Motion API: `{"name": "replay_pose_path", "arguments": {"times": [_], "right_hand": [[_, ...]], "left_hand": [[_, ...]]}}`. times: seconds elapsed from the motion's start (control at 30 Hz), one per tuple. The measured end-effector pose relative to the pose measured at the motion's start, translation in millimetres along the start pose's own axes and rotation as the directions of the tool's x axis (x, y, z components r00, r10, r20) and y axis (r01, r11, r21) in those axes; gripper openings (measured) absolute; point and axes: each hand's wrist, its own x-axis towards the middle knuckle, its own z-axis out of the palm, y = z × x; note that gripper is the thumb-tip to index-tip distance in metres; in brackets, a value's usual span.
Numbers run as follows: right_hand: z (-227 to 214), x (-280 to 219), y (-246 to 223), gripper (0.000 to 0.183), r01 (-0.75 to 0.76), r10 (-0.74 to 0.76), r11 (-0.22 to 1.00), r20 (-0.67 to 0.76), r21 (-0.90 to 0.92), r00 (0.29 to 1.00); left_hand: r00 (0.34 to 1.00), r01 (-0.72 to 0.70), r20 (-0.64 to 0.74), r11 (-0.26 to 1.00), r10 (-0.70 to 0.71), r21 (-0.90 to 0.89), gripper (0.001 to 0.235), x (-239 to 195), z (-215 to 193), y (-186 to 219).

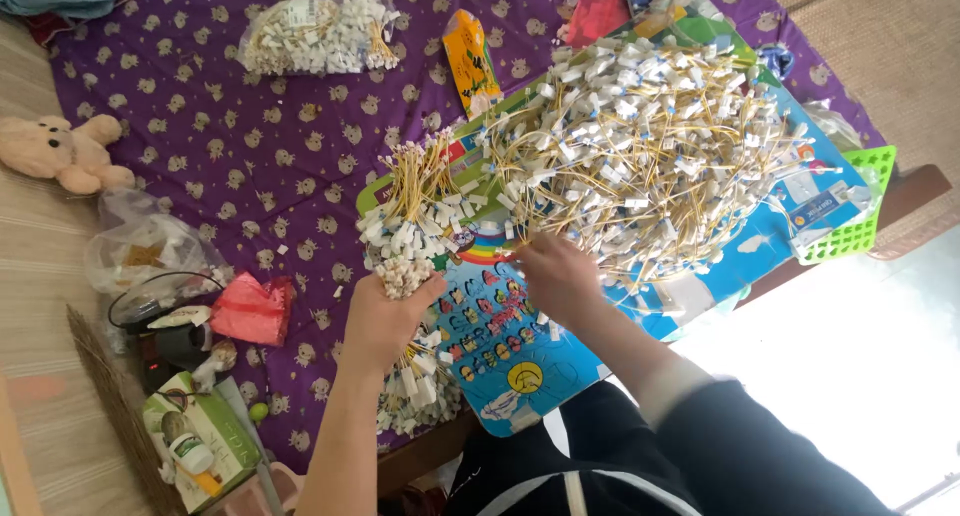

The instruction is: Sort and untangle small white wire components from a large pile on a floor mat

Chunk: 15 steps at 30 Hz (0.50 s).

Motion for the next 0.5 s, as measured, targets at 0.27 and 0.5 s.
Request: {"name": "replay_pose_path", "arguments": {"times": [0.27,0.5], "right_hand": [[78,13,9,0.007,0.014,-0.007,0.979,0.034,-0.204,0.999],[-13,40,31,0.016,-0.430,0.392,0.853,0.180,0.296,0.902]], "left_hand": [[0.984,0.111,0.068,0.868,-0.164,0.484,0.064,45,52,-88],[0.995,-0.091,0.078,0.834,0.058,0.544,0.042,86,94,-94]]}}
